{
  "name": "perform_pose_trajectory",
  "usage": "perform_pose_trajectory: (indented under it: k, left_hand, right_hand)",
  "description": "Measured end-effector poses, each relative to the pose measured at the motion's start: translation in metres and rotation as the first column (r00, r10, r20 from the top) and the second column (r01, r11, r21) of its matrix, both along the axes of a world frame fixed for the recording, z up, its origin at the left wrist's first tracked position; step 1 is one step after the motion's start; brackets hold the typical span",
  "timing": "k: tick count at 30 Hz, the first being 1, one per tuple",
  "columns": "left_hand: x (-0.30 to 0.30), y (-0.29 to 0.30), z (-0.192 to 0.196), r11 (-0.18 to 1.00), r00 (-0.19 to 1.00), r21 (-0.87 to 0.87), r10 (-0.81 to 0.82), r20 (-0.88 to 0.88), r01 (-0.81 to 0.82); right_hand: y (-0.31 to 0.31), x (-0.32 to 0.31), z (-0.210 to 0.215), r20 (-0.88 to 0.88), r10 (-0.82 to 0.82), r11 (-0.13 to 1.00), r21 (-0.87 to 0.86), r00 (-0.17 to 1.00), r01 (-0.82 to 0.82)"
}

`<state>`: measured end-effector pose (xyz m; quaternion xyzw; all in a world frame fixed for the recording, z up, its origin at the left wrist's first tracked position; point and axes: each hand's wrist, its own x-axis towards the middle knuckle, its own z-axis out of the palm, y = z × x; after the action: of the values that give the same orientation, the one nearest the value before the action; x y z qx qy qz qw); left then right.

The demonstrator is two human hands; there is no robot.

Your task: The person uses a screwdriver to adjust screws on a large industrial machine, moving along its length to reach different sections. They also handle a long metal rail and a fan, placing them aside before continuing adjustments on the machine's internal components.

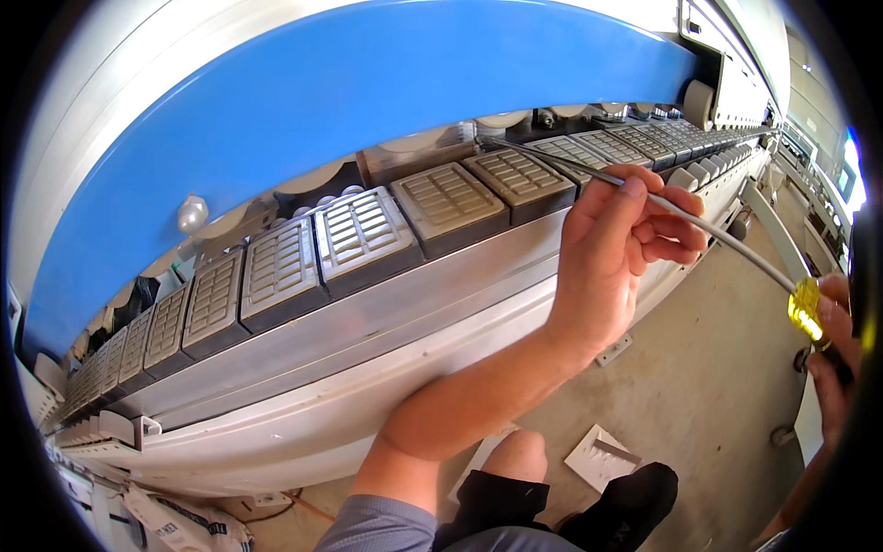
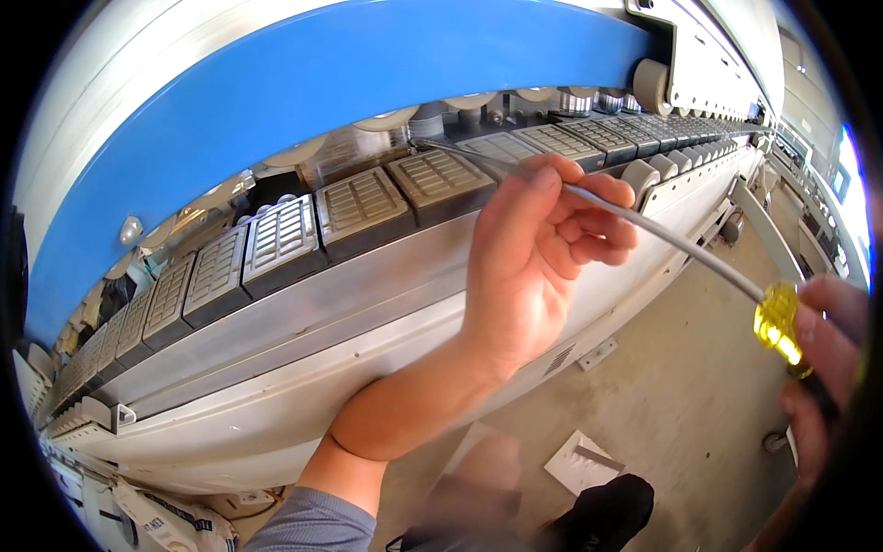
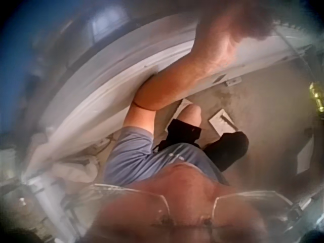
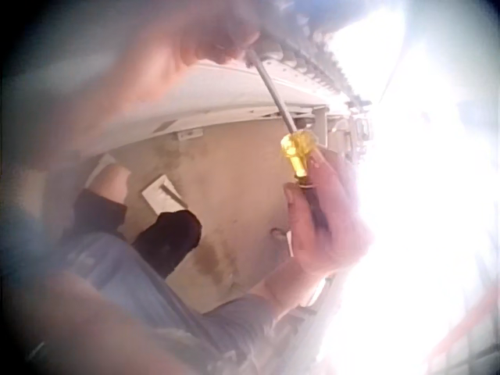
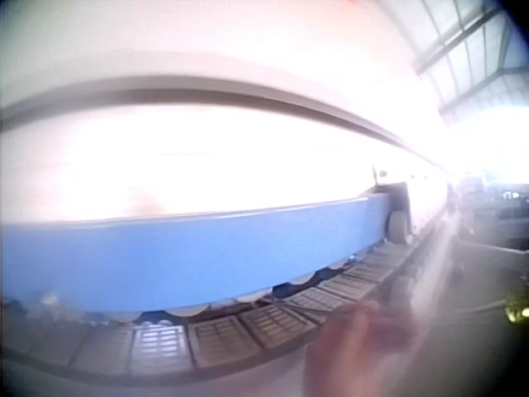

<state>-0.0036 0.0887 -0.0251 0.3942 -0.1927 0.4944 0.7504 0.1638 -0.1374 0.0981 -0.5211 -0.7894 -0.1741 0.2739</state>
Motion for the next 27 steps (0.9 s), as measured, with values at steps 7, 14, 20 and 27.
perform_pose_trajectory:
  k: [7, 14, 20, 27]
  left_hand:
    - [0.012, 0.003, -0.005, 0.999, 0.992, 0.001, 0.052, -0.113, -0.052]
    - [0.02, 0.005, -0.005, 0.991, 0.982, 0.004, 0.13, -0.137, -0.13]
    - [0.022, 0.005, -0.013, 0.988, 0.975, 0.0, 0.15, -0.165, -0.152]
    - [0.023, 0.004, -0.012, 0.986, 0.975, 0.021, 0.164, -0.147, -0.163]
  right_hand:
    - [0.005, 0.035, -0.023, -0.573, -0.237, 0.951, -0.303, 0.785, 0.066]
    - [0.017, 0.078, -0.044, -0.6, -0.312, 0.932, -0.342, 0.736, 0.117]
    - [0.023, 0.086, -0.102, -0.672, -0.177, 0.984, -0.143, 0.719, 0.108]
    - [0.016, 0.089, -0.088, -0.626, -0.223, 0.973, -0.193, 0.747, 0.129]
